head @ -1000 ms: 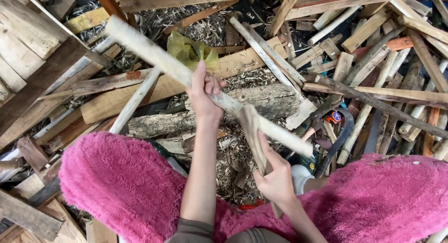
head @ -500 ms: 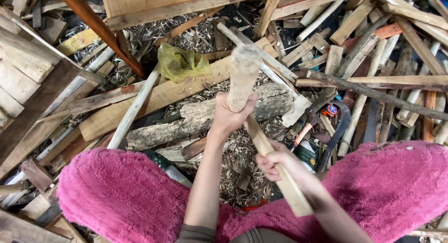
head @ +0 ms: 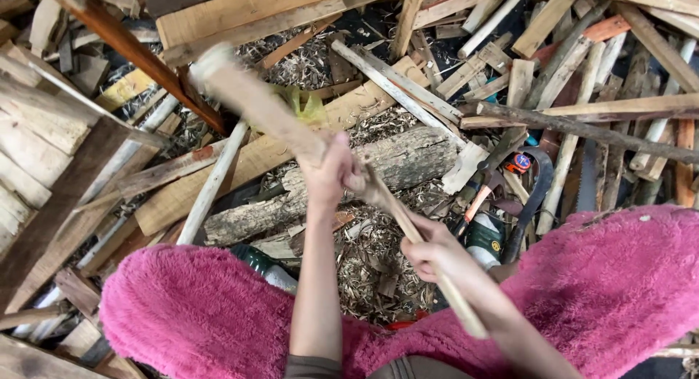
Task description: Splitting and manipulating small wooden sticks using a hammer against a log base.
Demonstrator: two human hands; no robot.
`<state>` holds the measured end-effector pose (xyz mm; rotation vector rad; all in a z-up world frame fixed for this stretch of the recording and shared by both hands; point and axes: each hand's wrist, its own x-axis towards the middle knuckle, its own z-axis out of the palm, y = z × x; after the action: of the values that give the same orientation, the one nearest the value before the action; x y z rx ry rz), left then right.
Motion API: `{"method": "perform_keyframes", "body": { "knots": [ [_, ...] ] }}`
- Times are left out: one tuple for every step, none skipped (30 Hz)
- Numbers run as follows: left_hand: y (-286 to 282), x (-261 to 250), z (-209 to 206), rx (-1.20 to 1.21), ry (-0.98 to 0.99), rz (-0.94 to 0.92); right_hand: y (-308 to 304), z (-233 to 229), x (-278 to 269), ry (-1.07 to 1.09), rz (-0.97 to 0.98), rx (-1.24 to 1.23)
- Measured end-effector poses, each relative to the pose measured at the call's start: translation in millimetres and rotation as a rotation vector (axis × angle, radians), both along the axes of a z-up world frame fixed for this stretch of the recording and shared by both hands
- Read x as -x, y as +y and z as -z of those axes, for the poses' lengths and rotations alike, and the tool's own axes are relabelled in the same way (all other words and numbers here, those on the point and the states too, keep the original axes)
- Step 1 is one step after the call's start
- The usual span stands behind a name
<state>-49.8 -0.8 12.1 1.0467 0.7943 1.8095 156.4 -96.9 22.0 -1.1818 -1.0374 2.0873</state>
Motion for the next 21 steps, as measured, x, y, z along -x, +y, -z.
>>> {"method": "perform_keyframes", "body": {
  "knots": [
    [1.8, -4.2, 4.6, -0.001, 0.005, 0.01, -3.0, -10.0, 10.2, 0.005, 0.01, -0.001],
    [3.5, -7.6, 9.1, 0.0, -0.041, -0.092, -5.1, -20.5, 20.6, -0.032, 0.075, -0.044],
    [5.2, -10.3, 13.4, 0.001, -0.087, -0.194, -7.1, -31.2, 31.5, -0.07, 0.14, -0.087],
    [3.7, -12.8, 11.3, -0.001, -0.084, -0.191, -10.0, -28.0, 36.4, -0.067, 0.142, -0.088],
    [2.3, -14.8, 9.2, 0.009, -0.015, -0.304, -12.8, -24.9, 41.7, -0.045, 0.185, -0.089],
    [0.4, -16.4, 7.1, 0.018, 0.054, -0.42, -15.4, -21.9, 47.1, -0.023, 0.224, -0.09],
    [1.9, -14.9, 10.1, 0.017, 0.057, -0.421, -16.1, -22.3, 51.9, -0.02, 0.224, -0.09],
    [3.2, -13.9, 13.5, -0.004, 0.027, -0.447, -17.1, -22.6, 56.4, -0.025, 0.25, -0.077],
    [4.5, -13.0, 16.9, -0.026, -0.004, -0.472, -18.0, -22.8, 60.7, -0.03, 0.277, -0.065],
    [4.0, -13.5, 14.2, -0.026, -0.004, -0.467, -19.3, -24.8, 62.4, -0.03, 0.282, -0.065],
    [3.6, -13.9, 11.5, -0.05, -0.016, -0.451, -20.6, -26.9, 64.1, -0.014, 0.285, -0.076],
    [2.9, -12.9, 8.6, -0.075, -0.026, -0.438, -21.7, -28.8, 66.7, 0.004, 0.285, -0.088],
    [5.7, -8.0, 16.3, -0.076, -0.025, -0.436, -17.1, -18.7, 62.7, 0.006, 0.287, -0.088],
    [6.5, -1.4, 24.5, -0.096, 0.02, -0.321, -13.6, -8.4, 59.8, 0.052, 0.265, -0.023],
    [7.3, 5.8, 32.9, -0.115, 0.065, -0.205, -10.1, 2.1, 57.4, 0.099, 0.243, 0.042],
    [4.2, 11.2, 34.6, -0.112, 0.064, -0.209, -7.3, 3.2, 48.9, 0.096, 0.239, 0.045],
    [1.2, 16.5, 36.3, -0.092, 0.041, -0.014, -4.3, 4.2, 40.3, 0.099, 0.153, 0.093],
    [-0.6, 20.5, 37.7, -0.076, 0.017, 0.183, -0.5, 5.0, 30.8, 0.101, 0.068, 0.138],
    [-3.2, 25.1, 25.0, -0.075, 0.014, 0.182, -1.9, -10.3, 22.6, 0.099, 0.067, 0.138],
    [-6.7, 30.4, 12.5, -0.105, 0.101, 0.32, -4.5, -25.2, 15.1, 0.22, 0.043, 0.129],
    [-10.0, 35.5, 0.0, -0.135, 0.187, 0.458, -7.0, -40.0, 7.5, 0.341, 0.019, 0.121]
  ]
}}
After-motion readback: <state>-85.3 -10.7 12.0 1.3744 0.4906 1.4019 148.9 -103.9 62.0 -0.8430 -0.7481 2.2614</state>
